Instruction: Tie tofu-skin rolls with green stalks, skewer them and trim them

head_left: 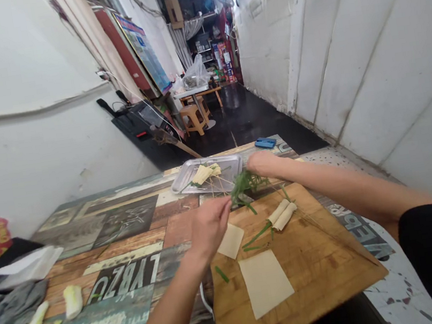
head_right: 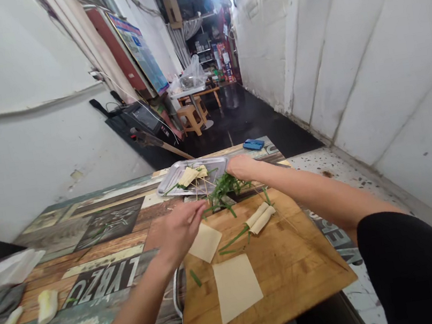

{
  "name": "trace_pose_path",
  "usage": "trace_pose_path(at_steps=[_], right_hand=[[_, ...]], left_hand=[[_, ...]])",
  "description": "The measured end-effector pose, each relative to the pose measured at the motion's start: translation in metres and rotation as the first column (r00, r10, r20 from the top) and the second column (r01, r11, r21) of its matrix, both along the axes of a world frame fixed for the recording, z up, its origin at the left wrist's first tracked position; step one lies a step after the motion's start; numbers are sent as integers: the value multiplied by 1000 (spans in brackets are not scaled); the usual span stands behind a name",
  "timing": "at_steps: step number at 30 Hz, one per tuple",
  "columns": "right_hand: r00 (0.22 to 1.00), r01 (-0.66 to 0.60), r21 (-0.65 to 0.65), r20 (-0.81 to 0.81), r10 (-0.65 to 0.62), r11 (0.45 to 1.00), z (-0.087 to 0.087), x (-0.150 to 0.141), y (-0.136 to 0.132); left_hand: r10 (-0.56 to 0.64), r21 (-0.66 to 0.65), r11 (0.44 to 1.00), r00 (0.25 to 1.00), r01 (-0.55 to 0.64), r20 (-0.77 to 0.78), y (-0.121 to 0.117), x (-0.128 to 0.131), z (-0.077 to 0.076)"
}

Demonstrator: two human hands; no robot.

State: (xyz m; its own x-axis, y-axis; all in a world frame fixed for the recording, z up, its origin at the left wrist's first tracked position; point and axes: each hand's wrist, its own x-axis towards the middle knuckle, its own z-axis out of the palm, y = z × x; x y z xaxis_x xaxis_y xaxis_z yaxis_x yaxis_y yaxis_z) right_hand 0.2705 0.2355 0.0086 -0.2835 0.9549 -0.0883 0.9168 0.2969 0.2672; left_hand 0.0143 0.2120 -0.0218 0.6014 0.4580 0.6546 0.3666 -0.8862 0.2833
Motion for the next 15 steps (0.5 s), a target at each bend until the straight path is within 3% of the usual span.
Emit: trace_pose_path(at_steps=[3, 6, 10, 15], right_hand=[[998, -6, -15, 55, 6, 1000, 15, -2, -1], [998, -18, 8, 57, 18, 1000, 27, -6, -2], [998, -57, 8, 37, 57, 998, 40, -11, -3], [999, -34, -61, 25, 35, 998, 49, -14, -5]], left_hand=[[126, -149, 979, 988, -139, -94, 32, 26, 10], [132, -248, 950, 963, -190, -234, 52, 58, 16], [129, -247, 940, 916, -235, -380, 52, 89, 19], [137, -277, 929, 923, -246, -360, 42, 105, 28]])
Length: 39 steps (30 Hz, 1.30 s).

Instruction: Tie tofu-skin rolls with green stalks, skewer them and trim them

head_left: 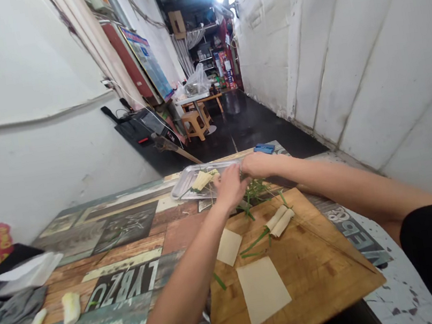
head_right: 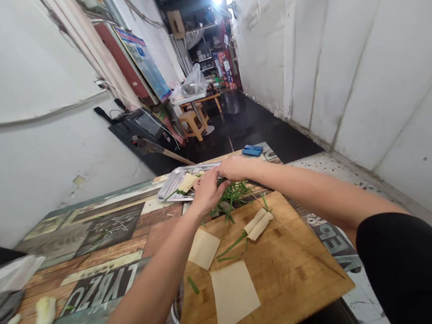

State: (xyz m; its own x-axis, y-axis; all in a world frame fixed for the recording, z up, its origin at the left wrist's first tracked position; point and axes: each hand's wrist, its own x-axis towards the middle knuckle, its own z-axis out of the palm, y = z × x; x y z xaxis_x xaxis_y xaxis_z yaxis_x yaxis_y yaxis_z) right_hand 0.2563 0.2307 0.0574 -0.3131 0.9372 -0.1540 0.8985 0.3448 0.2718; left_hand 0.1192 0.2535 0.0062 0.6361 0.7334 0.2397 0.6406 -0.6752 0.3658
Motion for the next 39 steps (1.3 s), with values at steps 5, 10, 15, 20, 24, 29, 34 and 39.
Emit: trace_pose_path(at_steps=[5, 10, 15, 20, 24, 29, 34, 39], right_hand=[[997, 25, 21, -68, -24, 999, 6, 6, -1], [992, 39, 39, -122, -34, 998, 7, 12, -1], [983, 129, 33, -136, -123, 991, -6, 7, -2], [981, 155, -58, -109, -160, 986, -30, 10, 1], [991, 71, -93, -108, -81, 993, -32, 20, 5], [985, 97, -82, -132, -108, 992, -25, 23, 6], [985, 87, -64, -146, -96, 994, -31, 24, 4], [977, 175, -93, -105, -184, 980, -29, 26, 0]], left_hand=[[-75, -98, 993, 981, 58, -178, 14, 3, 11], [-151, -51, 988, 959, 143, -239, 25, 3, 19], [-175, -50, 984, 935, 168, -309, 29, 7, 7], [-264, -163, 961, 915, 224, -303, 30, 4, -14], [-174, -26, 984, 950, 173, -258, 26, 0, -15], [-84, -14, 996, 914, 85, -398, 22, 6, -10], [-141, -52, 990, 886, 132, -441, 22, 6, -11], [-113, 30, 989, 864, 147, -491, 16, 9, -10]])
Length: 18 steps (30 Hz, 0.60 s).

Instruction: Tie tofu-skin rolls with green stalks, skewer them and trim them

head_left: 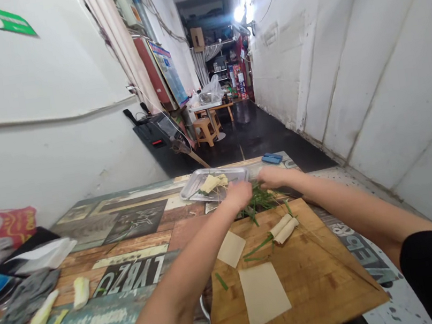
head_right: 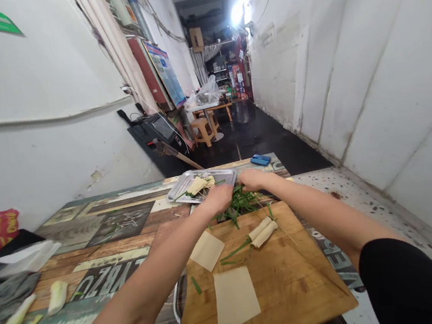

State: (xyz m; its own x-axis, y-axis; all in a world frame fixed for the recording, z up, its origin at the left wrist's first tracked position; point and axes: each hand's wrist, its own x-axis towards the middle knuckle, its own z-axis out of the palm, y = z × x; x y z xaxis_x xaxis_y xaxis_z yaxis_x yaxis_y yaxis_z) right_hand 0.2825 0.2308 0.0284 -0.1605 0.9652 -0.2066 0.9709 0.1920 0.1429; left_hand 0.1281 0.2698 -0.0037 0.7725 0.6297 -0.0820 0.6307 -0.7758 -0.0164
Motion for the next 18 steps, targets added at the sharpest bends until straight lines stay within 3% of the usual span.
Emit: trace_pose_path(at_steps=[6, 14, 18], right_hand=[[999, -22, 32, -43, 24, 999, 14, -1, -3], [985, -51, 105, -160, 67, 993, -2, -2, 3], [967, 31, 130, -253, 3, 991, 11, -5, -1]], left_hand=[[-45, 33, 998, 997, 47, -58, 0, 9, 12], [-99, 65, 993, 993, 103, -63, -1, 1, 31], [-122, -45, 990, 977, 132, 177, -1, -8, 32]])
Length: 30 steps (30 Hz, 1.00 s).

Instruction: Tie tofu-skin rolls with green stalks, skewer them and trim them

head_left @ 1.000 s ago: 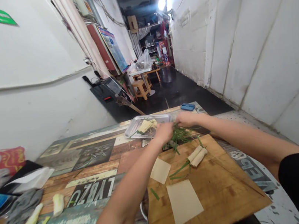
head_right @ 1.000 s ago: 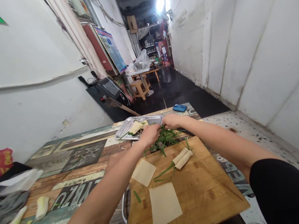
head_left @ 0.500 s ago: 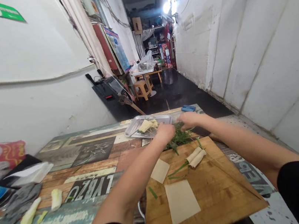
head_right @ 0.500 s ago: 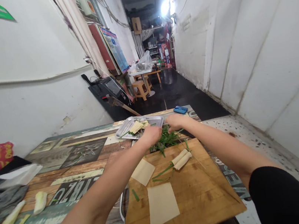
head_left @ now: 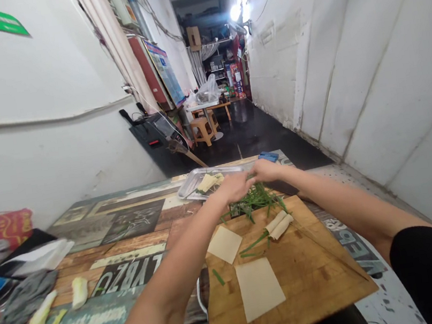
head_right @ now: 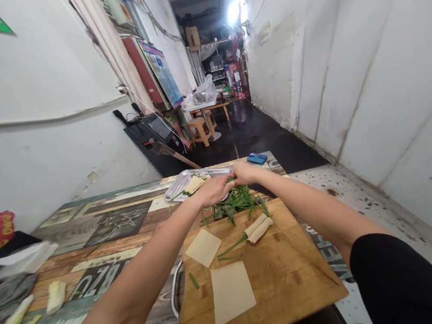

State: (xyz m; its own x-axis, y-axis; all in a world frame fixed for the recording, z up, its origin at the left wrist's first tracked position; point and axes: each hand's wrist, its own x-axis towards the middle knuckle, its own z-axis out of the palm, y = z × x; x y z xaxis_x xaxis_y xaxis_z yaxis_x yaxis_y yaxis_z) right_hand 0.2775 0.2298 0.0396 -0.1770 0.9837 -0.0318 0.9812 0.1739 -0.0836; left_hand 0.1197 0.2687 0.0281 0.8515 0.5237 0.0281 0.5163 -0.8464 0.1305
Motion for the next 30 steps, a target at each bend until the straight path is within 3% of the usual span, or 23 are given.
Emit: trace_pose_path(at_steps=[3, 5, 8, 12, 14, 16, 18, 20, 22, 23, 25, 27, 30], right_hand=[[952, 106, -101, -277, -131, 989, 12, -2, -7], [834, 130, -216, -504, -225, 968, 16, -2, -11], [612, 67, -340, -728, -308, 938, 15, 2, -12], [365, 43, -390, -851, -378, 920, 5, 1, -12], [304, 82, -400, -862, -405, 913, 3, -2, -12], [269, 110, -380, -878, -395, 919, 2, -4, -14], [243, 112, -357, -895, -373, 928, 5, -4, -17], [228, 86, -365, -899, -375, 927, 9, -4, -20], [215, 40, -378, -901, -378, 925, 13, -3, -22], [210, 20, -380, -903, -375, 925, 15, -4, -23], [208, 17, -371, -907, -366, 929, 17, -4, -24], [225, 61, -359, -904, -364, 931, 16, -3, -24], [264, 102, -352, -892, -366, 931, 11, 0, -25]], left_hand=[[33, -100, 995, 984, -16, 176, 2, -6, -5], [56, -61, 997, 972, -43, 229, 3, -8, -10], [69, -11, 998, 937, -70, 341, 2, -8, -21], [157, -159, 984, 833, -85, 530, -8, 0, -33], [247, -263, 958, 790, -113, 561, -12, 5, -37], [297, -386, 921, 749, -60, 592, -13, 7, -36], [326, -565, 815, 706, 127, 629, -11, 6, -33], [412, -737, 595, 666, 321, 622, -6, 3, -28], [528, -833, 378, 645, 405, 553, -3, 0, -23], [559, -858, 297, 653, 418, 511, -2, -1, -22], [548, -882, 196, 698, 429, 461, -1, -4, -21], [499, -883, 130, 740, 451, 451, -2, -8, -23], [511, -879, 40, 746, 475, 427, -5, -15, -30]])
